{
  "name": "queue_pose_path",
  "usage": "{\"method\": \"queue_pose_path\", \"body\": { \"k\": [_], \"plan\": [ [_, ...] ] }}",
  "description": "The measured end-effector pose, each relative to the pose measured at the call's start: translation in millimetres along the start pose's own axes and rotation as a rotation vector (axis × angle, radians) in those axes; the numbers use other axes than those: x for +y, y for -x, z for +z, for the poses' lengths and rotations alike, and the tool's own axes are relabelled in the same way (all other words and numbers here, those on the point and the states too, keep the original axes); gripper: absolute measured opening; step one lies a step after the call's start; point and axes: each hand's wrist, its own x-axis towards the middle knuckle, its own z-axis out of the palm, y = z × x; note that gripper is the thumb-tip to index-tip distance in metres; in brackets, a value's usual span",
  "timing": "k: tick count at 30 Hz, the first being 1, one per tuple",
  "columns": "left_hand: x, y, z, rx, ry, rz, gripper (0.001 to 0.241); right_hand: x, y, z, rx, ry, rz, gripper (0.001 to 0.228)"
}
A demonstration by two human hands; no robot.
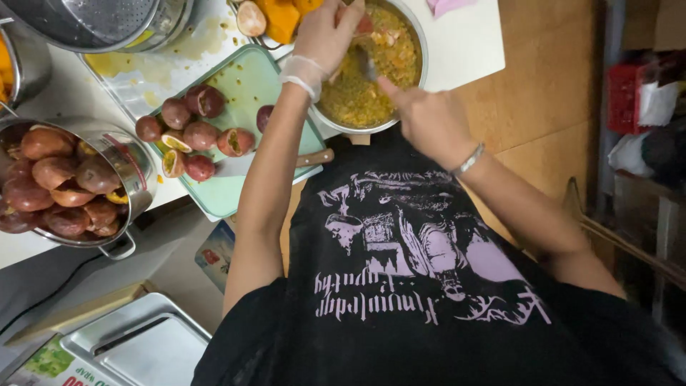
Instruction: Scooping passion fruit pulp from halved fruits into a bowl using a spoon.
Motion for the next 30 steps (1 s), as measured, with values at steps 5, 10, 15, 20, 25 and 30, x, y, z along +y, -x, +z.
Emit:
{"method": "queue_pose_path", "body": {
  "k": [5, 10, 15, 20, 25, 30],
  "plan": [
    [-29, -12, 5, 0.028, 0.079, 0.011, 0.051, -6, -1, 7, -0.014, -0.014, 0.002, 0.063],
    [-45, -5, 12, 0.028, 0.467, -0.102, 0.053, 6, 13, 17, 0.169, -0.183, 0.093, 0.055],
    [-34, 7, 12, 0.025, 0.989, -0.227, 0.051, 5, 14, 30, 0.217, -0.337, 0.112, 0.056],
    [-41, 14, 13, -0.067, 1.060, -0.358, 0.050, 9, 14, 37, 0.147, -0.189, 0.038, 0.061],
    [-36, 19, 9, -0.052, 1.017, -0.398, 0.055, 12, 15, 38, 0.124, -0.087, 0.054, 0.063],
    [-47, 26, 7, -0.057, 1.175, -0.517, 0.063, 12, 15, 37, 0.101, -0.047, 0.079, 0.062]
  ]
}}
